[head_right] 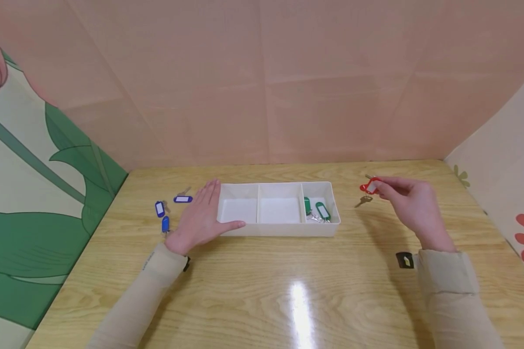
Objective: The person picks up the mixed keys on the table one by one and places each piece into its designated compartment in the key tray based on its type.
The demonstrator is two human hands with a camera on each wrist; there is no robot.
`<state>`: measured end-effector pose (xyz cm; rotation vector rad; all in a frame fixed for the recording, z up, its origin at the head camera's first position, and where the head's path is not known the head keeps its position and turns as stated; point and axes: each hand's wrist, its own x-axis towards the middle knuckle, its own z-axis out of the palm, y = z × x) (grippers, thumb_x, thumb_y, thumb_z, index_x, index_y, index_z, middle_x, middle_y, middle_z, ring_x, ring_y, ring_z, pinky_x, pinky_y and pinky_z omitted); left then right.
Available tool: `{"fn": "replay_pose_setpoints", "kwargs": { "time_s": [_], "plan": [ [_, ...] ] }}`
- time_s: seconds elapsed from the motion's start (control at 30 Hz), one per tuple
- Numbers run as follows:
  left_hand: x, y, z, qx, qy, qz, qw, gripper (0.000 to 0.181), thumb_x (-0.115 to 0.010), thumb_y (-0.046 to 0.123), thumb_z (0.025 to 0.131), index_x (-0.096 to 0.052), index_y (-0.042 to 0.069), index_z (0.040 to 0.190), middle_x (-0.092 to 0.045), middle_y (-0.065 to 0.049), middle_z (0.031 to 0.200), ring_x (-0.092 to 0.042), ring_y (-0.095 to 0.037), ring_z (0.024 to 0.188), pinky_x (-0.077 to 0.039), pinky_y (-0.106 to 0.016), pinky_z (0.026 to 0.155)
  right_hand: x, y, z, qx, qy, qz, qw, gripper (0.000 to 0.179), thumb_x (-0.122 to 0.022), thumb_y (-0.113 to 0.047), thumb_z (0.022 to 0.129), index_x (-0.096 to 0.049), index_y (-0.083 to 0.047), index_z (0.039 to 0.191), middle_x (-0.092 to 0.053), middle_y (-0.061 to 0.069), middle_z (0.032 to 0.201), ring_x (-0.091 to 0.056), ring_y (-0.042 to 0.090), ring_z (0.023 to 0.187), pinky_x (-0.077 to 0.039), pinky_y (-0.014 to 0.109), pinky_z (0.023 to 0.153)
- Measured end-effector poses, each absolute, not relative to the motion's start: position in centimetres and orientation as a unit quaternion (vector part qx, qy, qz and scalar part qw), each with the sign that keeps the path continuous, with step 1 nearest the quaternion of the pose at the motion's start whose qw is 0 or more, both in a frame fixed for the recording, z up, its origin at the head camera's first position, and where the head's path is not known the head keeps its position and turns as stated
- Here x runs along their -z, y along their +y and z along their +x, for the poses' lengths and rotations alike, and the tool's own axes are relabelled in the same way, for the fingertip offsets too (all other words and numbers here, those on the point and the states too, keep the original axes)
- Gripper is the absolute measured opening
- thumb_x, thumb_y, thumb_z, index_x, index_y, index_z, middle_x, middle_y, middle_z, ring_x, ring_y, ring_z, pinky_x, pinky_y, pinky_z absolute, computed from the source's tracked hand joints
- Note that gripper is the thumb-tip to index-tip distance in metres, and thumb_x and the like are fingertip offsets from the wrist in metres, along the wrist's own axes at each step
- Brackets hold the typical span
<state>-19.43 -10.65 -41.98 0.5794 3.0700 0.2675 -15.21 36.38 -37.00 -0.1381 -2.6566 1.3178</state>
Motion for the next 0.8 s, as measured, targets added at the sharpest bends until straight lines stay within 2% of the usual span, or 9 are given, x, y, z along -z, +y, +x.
{"fn": "replay_pose_setpoints", "kwargs": {
  "time_s": [0.5,0.8],
  "plan": [
    [42.01,-10.59,-19.45,-0.088,0.98,0.18,0.006,0.137,-0.033,0.099,0.073,-0.004,-0.001,0.161,-0.001,-0.015,0.168,0.0,-0.025,0.154,-0.003,-0.037,0.123,36.4,35.8,-14.85,-0.444,-0.889,-0.06,0.093,0.049,-0.07,-0.045,0.096,-0.071,-0.008,0.128,-0.074,-0.022,0.091,-0.066,-0.006,0.082,-0.049,0.011,0.066],
    [42.06,-10.64,-19.46,-0.083,0.98,0.182,0.003,0.136,-0.032,0.1,0.073,-0.005,-0.001,0.161,-0.001,-0.015,0.168,0.001,-0.025,0.154,-0.002,-0.036,0.123,35.99,35.45,-14.65,-0.455,-0.883,-0.056,0.096,0.048,-0.072,-0.045,0.094,-0.072,-0.011,0.127,-0.076,-0.012,0.096,-0.068,-0.004,0.083,-0.05,0.011,0.067]
  ]
}}
